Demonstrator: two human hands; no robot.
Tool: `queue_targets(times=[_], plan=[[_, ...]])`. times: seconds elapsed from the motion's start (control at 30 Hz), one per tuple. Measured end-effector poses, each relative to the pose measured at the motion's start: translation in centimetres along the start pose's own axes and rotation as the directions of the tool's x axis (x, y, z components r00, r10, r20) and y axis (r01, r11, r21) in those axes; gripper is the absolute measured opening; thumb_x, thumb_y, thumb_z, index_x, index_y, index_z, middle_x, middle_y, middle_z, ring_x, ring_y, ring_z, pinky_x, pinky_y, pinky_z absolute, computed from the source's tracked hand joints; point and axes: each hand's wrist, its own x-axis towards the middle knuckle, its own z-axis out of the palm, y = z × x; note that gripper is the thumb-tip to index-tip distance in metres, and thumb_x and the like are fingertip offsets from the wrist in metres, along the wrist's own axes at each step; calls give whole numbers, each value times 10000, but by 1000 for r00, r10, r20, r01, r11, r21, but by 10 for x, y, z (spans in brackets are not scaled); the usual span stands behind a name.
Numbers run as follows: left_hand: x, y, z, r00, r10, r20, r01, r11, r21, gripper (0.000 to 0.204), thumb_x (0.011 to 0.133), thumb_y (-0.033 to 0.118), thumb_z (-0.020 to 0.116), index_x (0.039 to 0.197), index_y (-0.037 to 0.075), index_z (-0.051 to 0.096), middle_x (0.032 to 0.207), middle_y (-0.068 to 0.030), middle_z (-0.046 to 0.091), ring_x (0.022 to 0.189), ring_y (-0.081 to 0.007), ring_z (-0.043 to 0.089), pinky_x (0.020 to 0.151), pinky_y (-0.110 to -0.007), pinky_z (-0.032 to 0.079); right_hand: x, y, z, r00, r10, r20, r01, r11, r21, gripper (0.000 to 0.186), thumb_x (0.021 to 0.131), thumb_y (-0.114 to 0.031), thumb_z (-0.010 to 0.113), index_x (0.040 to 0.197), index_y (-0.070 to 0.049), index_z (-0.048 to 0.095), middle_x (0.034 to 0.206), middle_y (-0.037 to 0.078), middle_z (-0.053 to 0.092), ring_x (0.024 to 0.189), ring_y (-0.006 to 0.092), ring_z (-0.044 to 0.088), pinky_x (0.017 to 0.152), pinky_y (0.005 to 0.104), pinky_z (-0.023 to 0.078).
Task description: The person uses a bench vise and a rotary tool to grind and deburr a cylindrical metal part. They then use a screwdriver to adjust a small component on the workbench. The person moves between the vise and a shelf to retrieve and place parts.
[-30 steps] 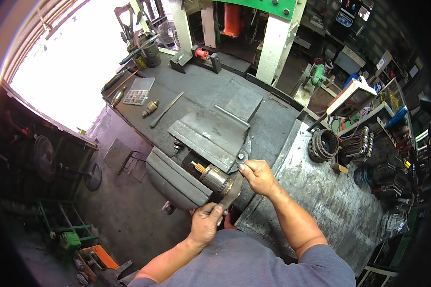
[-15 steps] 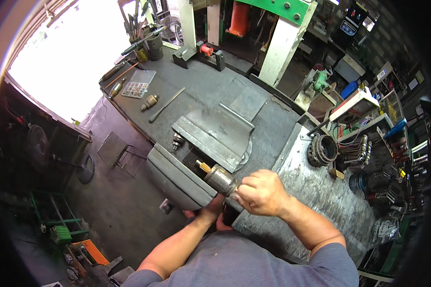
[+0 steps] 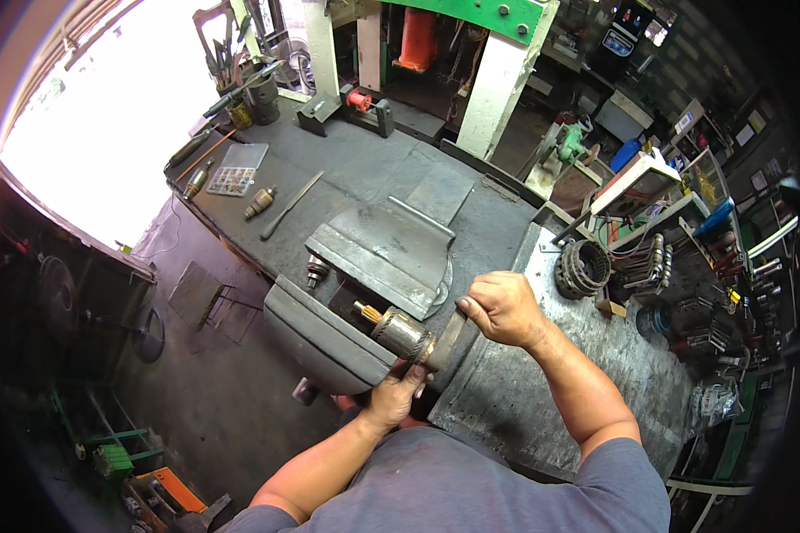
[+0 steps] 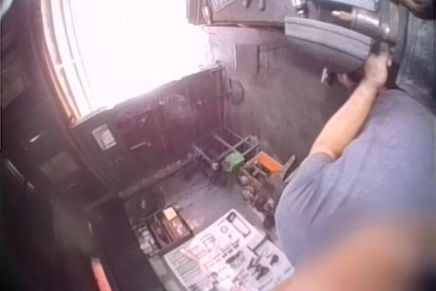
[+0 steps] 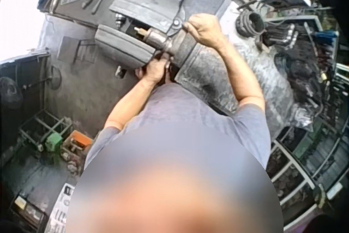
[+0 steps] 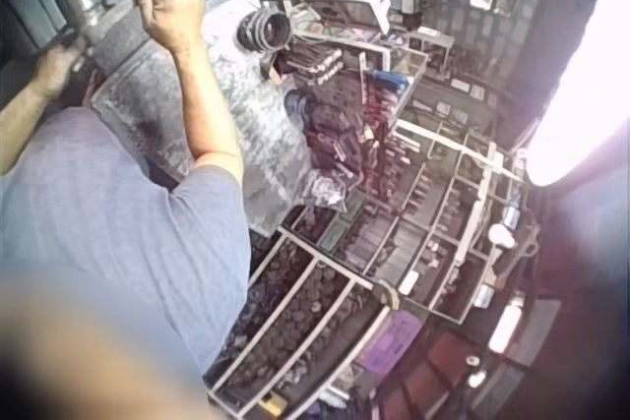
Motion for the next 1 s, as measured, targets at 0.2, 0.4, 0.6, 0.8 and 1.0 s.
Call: queue_targets(times=[0.2,0.4,0.6,0.8,1.0], plan=[[2,-11,-4,950,270,-153,-190,896,402,177,1131,204,659,1027,69,710,903,4,657,776,-114,577,671,-299,446,-4,-6,3,965,-242,101,233,968,93,297,920,-233,832,762,-134,601,713,51,616,675,311,675,617,444,555],[-11,-1,-9,997,28,-77,-6,960,279,344,1161,373,649,1133,44,742,925,-13,690,822,-110,588,719,-297,467,-10,3,13,1000,14,-1,-14,998,62,341,949,-238,812,733,-120,577,698,79,606,661,344,664,622,479,553],[-25,10,-4,968,74,-240,34,908,418,309,1160,306,638,1043,36,732,815,-14,654,718,-114,557,669,-322,452,-21,3,31,999,-19,37,10,976,219,320,993,-259,785,774,-88,627,716,115,620,693,370,675,642,498,557],[-40,10,9,962,151,-228,-159,987,-13,365,1138,375,696,1018,33,741,808,9,670,697,-83,541,658,-291,431,-35,11,50,972,234,32,-228,891,393,378,1091,-278,691,799,-41,648,744,180,625,709,412,659,650,499,523],[-54,25,8,989,109,-104,-120,987,-109,345,1122,356,722,965,49,714,802,-7,646,677,-92,513,768,-299,487,-46,5,78,921,381,84,-342,685,644,432,1119,-285,672,801,2,615,710,200,584,641,369,580,643,480,490]])
